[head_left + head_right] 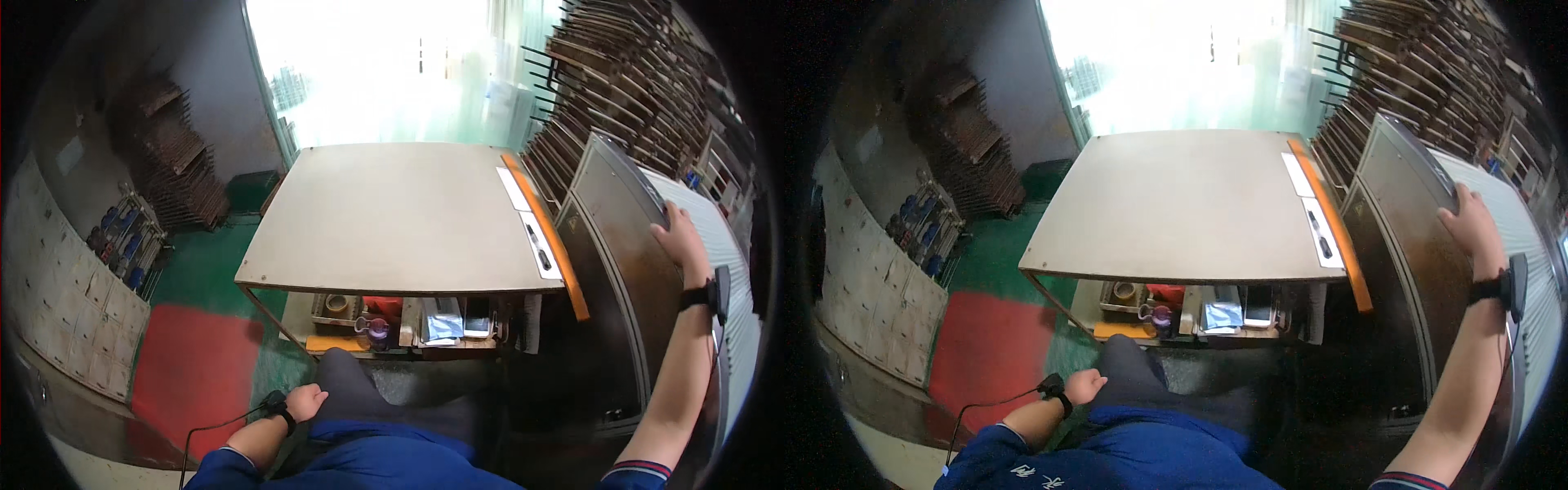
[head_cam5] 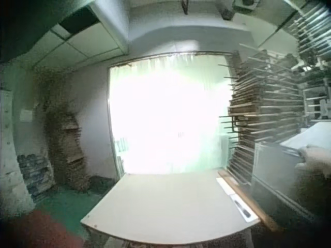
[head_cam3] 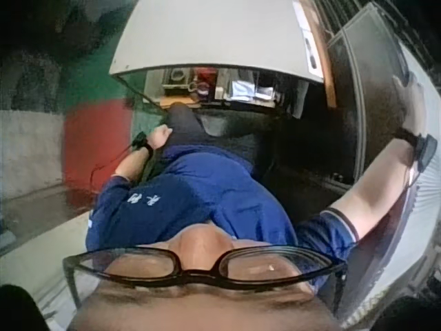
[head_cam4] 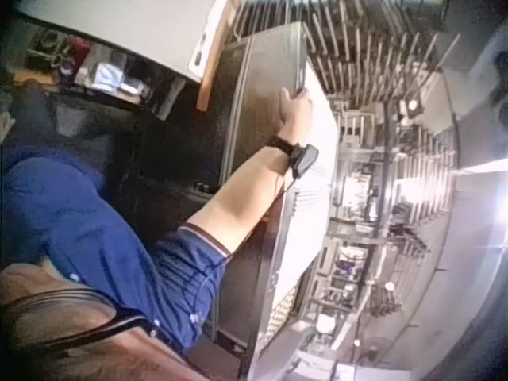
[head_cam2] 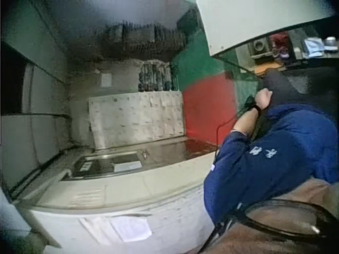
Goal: Sorting and placing printed circuit boards into a metal slotted rack in an electronics factory.
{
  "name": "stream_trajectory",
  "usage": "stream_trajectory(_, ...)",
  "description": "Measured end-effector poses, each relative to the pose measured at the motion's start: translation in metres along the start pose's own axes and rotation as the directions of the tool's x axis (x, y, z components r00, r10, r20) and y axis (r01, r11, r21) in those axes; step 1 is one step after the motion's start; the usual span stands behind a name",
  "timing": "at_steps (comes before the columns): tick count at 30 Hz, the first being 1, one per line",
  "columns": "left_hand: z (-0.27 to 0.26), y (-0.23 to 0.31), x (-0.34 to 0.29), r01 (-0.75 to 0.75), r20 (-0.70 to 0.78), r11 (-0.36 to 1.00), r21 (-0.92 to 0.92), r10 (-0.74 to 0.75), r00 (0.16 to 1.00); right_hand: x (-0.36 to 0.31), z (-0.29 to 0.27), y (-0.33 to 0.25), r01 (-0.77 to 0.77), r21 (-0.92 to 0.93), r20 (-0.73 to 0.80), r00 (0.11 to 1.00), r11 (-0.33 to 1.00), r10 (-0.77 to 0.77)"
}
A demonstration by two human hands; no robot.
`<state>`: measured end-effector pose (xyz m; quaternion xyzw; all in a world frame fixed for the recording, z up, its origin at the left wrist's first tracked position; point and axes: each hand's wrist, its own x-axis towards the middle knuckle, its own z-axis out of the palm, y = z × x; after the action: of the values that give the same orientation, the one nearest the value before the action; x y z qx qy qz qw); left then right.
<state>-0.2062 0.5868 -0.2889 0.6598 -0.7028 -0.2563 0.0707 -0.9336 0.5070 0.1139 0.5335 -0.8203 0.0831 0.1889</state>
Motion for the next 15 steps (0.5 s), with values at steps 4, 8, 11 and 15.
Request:
stream_trajectory(4, -0.026, 0.030, -0.014, 0.187, 0.068, 0.982, 0.032, -0.189, 0.980, -0.006, -0.006, -0.017, 0.034, 0.037, 0.008, 0.999, 0.999, -0.034)
stream_trajectory(8, -0.016, 0.019, -0.020, 0.142, 0.076, 0.990, 0.004, -0.141, 0.987, -0.010, -0.013, -0.027, 0.044, 0.013, 0.026, 0.999, 0.999, -0.044)
stream_trajectory(11, -0.003, 0.018, -0.017, 0.078, 0.075, 0.993, 0.086, -0.085, 0.994, -0.015, -0.015, -0.029, 0.048, 0.009, 0.002, 0.999, 0.999, -0.048)
stream_trajectory(15, 0.008, 0.010, -0.015, 0.005, 0.127, 0.981, 0.192, -0.030, 0.991, -0.019, -0.015, -0.034, 0.049, 0.013, -0.015, 0.999, 0.999, -0.049)
